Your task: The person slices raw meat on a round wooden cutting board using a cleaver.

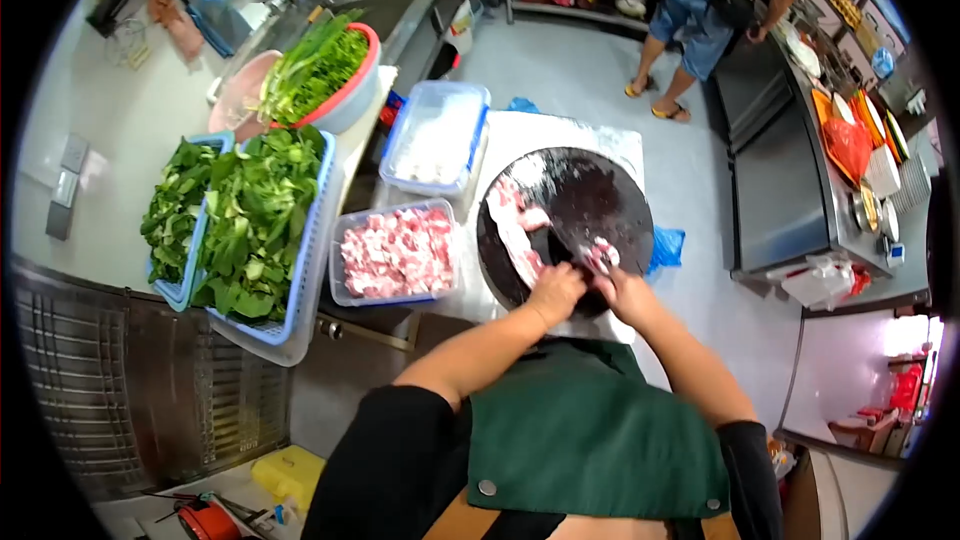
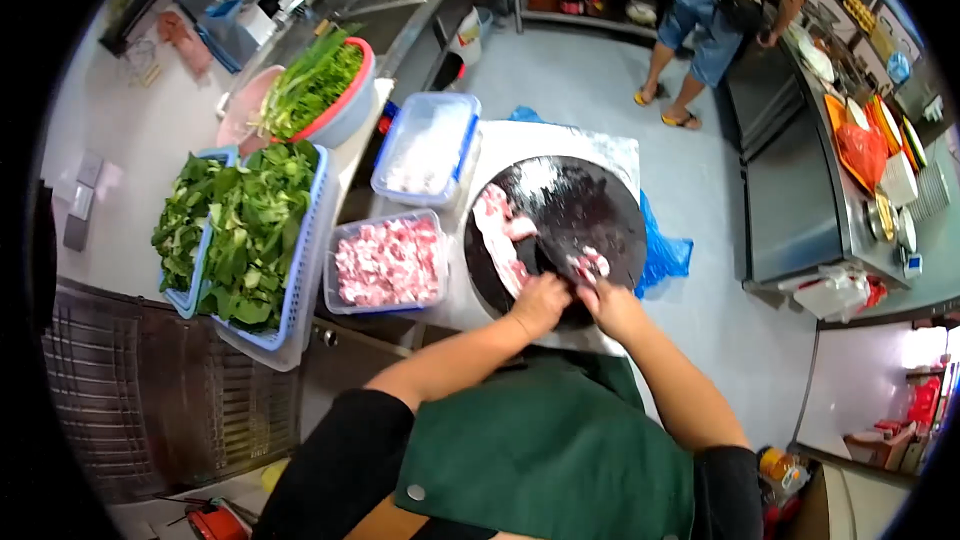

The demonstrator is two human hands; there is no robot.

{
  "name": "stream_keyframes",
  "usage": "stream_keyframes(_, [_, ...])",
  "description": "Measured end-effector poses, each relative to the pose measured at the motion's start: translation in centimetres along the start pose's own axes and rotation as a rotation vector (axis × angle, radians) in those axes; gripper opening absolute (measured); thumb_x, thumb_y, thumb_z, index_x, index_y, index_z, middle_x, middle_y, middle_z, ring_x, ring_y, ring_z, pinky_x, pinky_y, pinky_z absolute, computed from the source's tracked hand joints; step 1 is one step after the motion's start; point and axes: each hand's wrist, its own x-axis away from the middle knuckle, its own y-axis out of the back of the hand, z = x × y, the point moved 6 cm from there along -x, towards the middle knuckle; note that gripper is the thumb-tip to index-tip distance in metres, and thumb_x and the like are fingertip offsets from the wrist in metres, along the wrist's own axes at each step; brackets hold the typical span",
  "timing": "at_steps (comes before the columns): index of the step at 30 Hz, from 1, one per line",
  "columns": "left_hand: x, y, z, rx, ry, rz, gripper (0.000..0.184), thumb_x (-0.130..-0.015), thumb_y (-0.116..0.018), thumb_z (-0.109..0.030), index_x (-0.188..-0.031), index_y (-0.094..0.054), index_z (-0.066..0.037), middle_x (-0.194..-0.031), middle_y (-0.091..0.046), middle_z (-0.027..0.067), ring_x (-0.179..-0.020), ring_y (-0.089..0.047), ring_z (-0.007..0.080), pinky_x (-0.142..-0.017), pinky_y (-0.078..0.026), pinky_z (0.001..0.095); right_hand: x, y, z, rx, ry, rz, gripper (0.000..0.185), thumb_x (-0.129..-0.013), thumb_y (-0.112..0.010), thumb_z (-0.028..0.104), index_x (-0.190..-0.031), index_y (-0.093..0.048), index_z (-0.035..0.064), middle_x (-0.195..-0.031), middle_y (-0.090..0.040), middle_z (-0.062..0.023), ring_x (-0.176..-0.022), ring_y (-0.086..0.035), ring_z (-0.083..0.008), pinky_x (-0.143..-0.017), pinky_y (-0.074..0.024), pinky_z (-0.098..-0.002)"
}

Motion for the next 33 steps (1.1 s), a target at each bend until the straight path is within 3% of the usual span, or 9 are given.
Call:
stream_keyframes(1, [0.3, -1.3, 0.4, -0.046, 0.012, 0.161, 0.021, -0.071, -0.052, -0.016, -0.087, -0.066, -0.016, -0.094, -0.057, 0.0009, -0.093, -0.05, 0.0214, -0.071, -0.042, 0.0354, 1.3, 1.3, 0.7, 0.015, -0.005, 0.01, 0.035, -0.088, -0.05, 0.036, -0.089, -0.059, 0.0018, -0.077, -0.062, -0.0235, -0.073, -0.059, -0.0426, -0.065, -0.047, -0.0484])
stream_keyframes(2, [0.0, 0.1, 0.1, 0.011, -0.02, -0.071, 0.022, -0.071, -0.051, -0.013, -0.089, -0.065, -0.016, -0.099, -0.057, 0.0004, -0.099, -0.05, 0.0209, -0.073, -0.042, 0.0351, 4.8, 1.9, 0.2, 0.025, -0.054, 0.05, 0.034, -0.087, -0.051, 0.035, -0.091, -0.06, 0.0022, -0.078, -0.062, -0.0233, -0.074, -0.06, -0.0422, -0.066, -0.0473, -0.0479])
stream_keyframes(6, [-0.3, 0.9, -0.2, 0.132, 0.033, -0.002, 0.022, -0.072, -0.05, -0.012, -0.088, -0.064, -0.016, -0.101, -0.056, -0.0017, -0.104, -0.048, 0.0192, -0.075, -0.041, 0.0353, 7.5, 2.2, -3.0, 0.055, -0.13, 0.131, 0.036, -0.087, -0.05, 0.036, -0.096, -0.061, 0.0038, -0.08, -0.062, -0.0233, -0.076, -0.06, -0.0405, -0.067, -0.0477, -0.0473])
stream_keyframes(11, [-1.3, 1.8, -0.1, 0.138, -0.007, -0.09, 0.03, -0.073, -0.05, -0.01, -0.099, -0.064, -0.017, -0.097, -0.058, 0.0006, -0.091, -0.053, 0.0229, -0.074, -0.046, 0.0365, -1.0, 1.5, -0.6, -0.029, -0.116, 0.07, 0.038, -0.09, -0.044, 0.037, -0.089, -0.061, 0.003, -0.085, -0.061, -0.0229, -0.081, -0.057, -0.0422, -0.072, -0.0453, -0.0461])
stream_keyframes(12, [-1.4, 2.5, -0.2, 0.146, -0.014, -0.058, 0.029, -0.073, -0.051, -0.01, -0.099, -0.063, -0.015, -0.1, -0.058, 0.0011, -0.095, -0.054, 0.0222, -0.075, -0.046, 0.0361, -1.8, 1.5, -1.1, -0.093, 0.026, -0.053, 0.042, -0.091, -0.042, 0.039, -0.088, -0.059, 0.001, -0.075, -0.062, -0.0213, -0.07, -0.06, -0.0389, -0.063, -0.0473, -0.0434])
stream_keyframes(14, [-0.9, 2.6, -0.2, 0.151, -0.052, -0.091, 0.028, -0.073, -0.051, -0.009, -0.098, -0.063, -0.014, -0.103, -0.058, 0.0014, -0.096, -0.054, 0.0215, -0.074, -0.046, 0.0348, -1.7, 2.7, -2.1, -0.445, -0.363, 0.247, 0.05, -0.093, -0.037, 0.044, -0.086, -0.058, -0.0002, -0.054, -0.051, -0.008, -0.042, -0.051, -0.0166, -0.042, -0.0422, -0.0316])
stream_keyframes(20, [-0.3, 2.7, -0.1, 0.153, -0.031, -0.112, 0.027, -0.073, -0.052, -0.007, -0.098, -0.062, -0.013, -0.106, -0.057, 0.0024, -0.097, -0.055, 0.022, -0.075, -0.045, 0.0347, 2.7, 5.3, -4.5, -0.366, -0.425, 0.025, 0.043, -0.092, -0.043, 0.041, -0.09, -0.061, 0.0015, -0.055, -0.053, -0.0102, -0.043, -0.051, -0.0186, -0.046, -0.0431, -0.0344])
stream_keyframes(24, [-0.6, 2.8, -0.3, 0.113, 0.024, -0.156, 0.028, -0.073, -0.052, -0.006, -0.099, -0.061, -0.012, -0.104, -0.057, 0.0027, -0.097, -0.055, 0.0236, -0.077, -0.045, 0.0353, 5.8, 3.8, -3.5, -0.008, -0.19, 0.111, 0.041, -0.088, -0.046, 0.045, -0.095, -0.062, 0.0078, -0.084, -0.063, -0.0206, -0.082, -0.06, -0.0387, -0.074, -0.0462, -0.0466])
stream_keyframes(33, [-0.8, 1.9, 0.0, 0.079, -0.014, 0.146, 0.029, -0.075, -0.05, -0.008, -0.098, -0.064, -0.019, -0.101, -0.058, -0.0011, -0.094, -0.054, 0.0216, -0.074, -0.045, 0.0359, -2.5, 1.0, 0.2, -0.014, -0.071, 0.067, 0.043, -0.087, -0.046, 0.046, -0.091, -0.064, 0.0073, -0.083, -0.063, -0.0196, -0.081, -0.061, -0.0366, -0.073, -0.0468, -0.0446])
